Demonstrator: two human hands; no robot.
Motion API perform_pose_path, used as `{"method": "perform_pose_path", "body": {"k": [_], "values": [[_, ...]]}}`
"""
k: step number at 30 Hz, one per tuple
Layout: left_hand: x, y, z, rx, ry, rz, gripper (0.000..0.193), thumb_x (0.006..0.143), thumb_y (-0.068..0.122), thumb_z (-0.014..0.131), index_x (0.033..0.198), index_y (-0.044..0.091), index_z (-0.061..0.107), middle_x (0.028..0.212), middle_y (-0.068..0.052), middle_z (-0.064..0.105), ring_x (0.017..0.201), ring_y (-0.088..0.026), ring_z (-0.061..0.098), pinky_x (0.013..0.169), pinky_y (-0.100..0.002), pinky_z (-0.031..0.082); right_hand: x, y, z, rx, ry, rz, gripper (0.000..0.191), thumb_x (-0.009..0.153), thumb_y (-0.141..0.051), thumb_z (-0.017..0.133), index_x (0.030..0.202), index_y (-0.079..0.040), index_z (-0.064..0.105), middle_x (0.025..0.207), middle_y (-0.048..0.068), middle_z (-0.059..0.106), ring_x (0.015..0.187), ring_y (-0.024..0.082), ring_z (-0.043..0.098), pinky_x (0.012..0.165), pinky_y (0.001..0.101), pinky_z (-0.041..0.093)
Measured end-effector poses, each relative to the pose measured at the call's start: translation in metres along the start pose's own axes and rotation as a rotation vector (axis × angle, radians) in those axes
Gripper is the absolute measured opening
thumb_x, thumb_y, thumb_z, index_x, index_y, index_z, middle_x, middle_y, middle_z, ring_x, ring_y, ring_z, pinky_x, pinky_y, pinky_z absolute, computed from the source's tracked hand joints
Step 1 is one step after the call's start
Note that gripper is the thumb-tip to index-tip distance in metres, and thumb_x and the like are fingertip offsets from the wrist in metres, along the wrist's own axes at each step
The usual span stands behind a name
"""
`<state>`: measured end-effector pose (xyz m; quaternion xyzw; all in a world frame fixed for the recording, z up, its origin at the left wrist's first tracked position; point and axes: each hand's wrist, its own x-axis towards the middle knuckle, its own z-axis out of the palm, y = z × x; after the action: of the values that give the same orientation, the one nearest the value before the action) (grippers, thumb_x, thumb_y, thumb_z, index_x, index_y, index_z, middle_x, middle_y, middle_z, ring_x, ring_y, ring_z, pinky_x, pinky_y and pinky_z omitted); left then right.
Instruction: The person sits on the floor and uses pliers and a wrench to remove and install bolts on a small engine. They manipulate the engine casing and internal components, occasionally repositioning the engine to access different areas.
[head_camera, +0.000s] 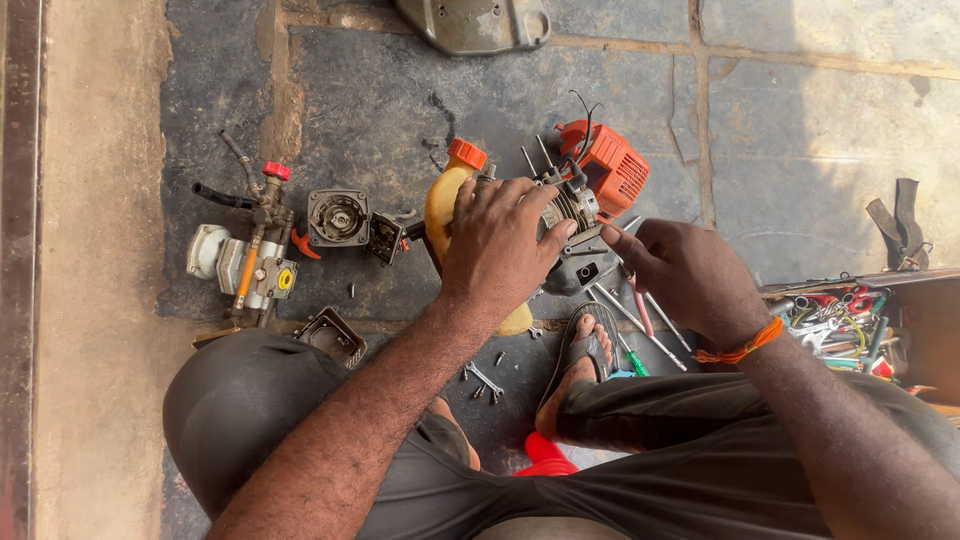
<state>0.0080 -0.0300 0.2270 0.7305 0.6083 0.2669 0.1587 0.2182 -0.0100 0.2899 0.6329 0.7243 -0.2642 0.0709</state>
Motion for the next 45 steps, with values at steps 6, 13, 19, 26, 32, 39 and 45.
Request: {"method": "perform_pose_path", "body": {"k": [6,13,19,26,32,39,45], "values": [[0.002,0.001,0.003,-0.022,-0.016,-0.002,0.049,0.095,0.043,0.070,0.126,0.006,0.066,0.113,-0.012,0.068,0.117,-0.028,0.061,0.116,-0.058,0.030,0.013,0.001,0.024,0.298,-0.132,0.229,0.066,0.095,-0.061,0.059,0.077,0.000,0.076,0.059,0.012,0.066,0.053,0.022,0.065,0.052,0.0398,0.051],[-0.001,-0.003,0.002,-0.022,-0.018,-0.014,0.048,0.095,0.043,0.070,0.125,0.006,0.067,0.112,-0.011,0.068,0.117,-0.027,0.061,0.117,-0.057,0.031,0.003,-0.001,0.026,0.158,0.006,-0.097,0.033,0.096,-0.039,0.067,0.093,-0.007,0.075,0.073,0.006,0.075,0.063,0.021,0.071,0.059,0.0397,0.055],[0.000,-0.001,0.004,0.006,-0.014,-0.012,0.048,0.094,0.044,0.070,0.124,0.007,0.067,0.113,-0.012,0.068,0.116,-0.028,0.061,0.114,-0.058,0.031,-0.007,-0.002,0.007,-0.600,0.280,-0.546,0.031,0.089,-0.017,0.066,0.119,-0.020,0.072,0.115,0.003,0.072,0.107,0.024,0.070,0.092,0.0425,0.055],[0.001,-0.001,0.004,-0.028,-0.016,-0.007,0.050,0.095,0.044,0.070,0.127,0.006,0.066,0.113,-0.012,0.068,0.117,-0.027,0.060,0.116,-0.056,0.032,-0.003,-0.001,0.003,-0.252,0.331,-0.343,0.031,0.092,-0.021,0.064,0.121,-0.012,0.069,0.110,0.008,0.075,0.095,0.029,0.073,0.080,0.0439,0.057],[-0.001,-0.003,0.003,-0.032,-0.022,-0.016,0.047,0.095,0.042,0.070,0.126,0.006,0.066,0.111,-0.012,0.068,0.117,-0.028,0.061,0.115,-0.059,0.030,0.000,0.004,0.006,0.071,0.109,0.024,0.050,0.098,-0.052,0.067,0.092,-0.002,0.069,0.074,0.014,0.073,0.069,0.029,0.073,0.064,0.0436,0.055],[0.000,-0.003,0.005,-0.007,-0.040,-0.009,0.049,0.096,0.043,0.069,0.127,0.006,0.065,0.111,-0.012,0.067,0.117,-0.028,0.060,0.116,-0.060,0.030,0.002,-0.002,0.021,0.049,0.227,-0.112,0.050,0.092,-0.052,0.065,0.092,-0.002,0.068,0.068,0.010,0.070,0.059,0.024,0.071,0.055,0.0401,0.055],[-0.001,-0.004,0.003,-0.014,-0.028,-0.012,0.048,0.095,0.043,0.069,0.126,0.006,0.065,0.111,-0.012,0.067,0.118,-0.028,0.060,0.116,-0.061,0.029,0.001,-0.004,0.017,-0.173,0.156,0.048,0.053,0.099,-0.058,0.064,0.089,-0.007,0.071,0.067,0.012,0.070,0.061,0.029,0.070,0.058,0.0437,0.055]]}}
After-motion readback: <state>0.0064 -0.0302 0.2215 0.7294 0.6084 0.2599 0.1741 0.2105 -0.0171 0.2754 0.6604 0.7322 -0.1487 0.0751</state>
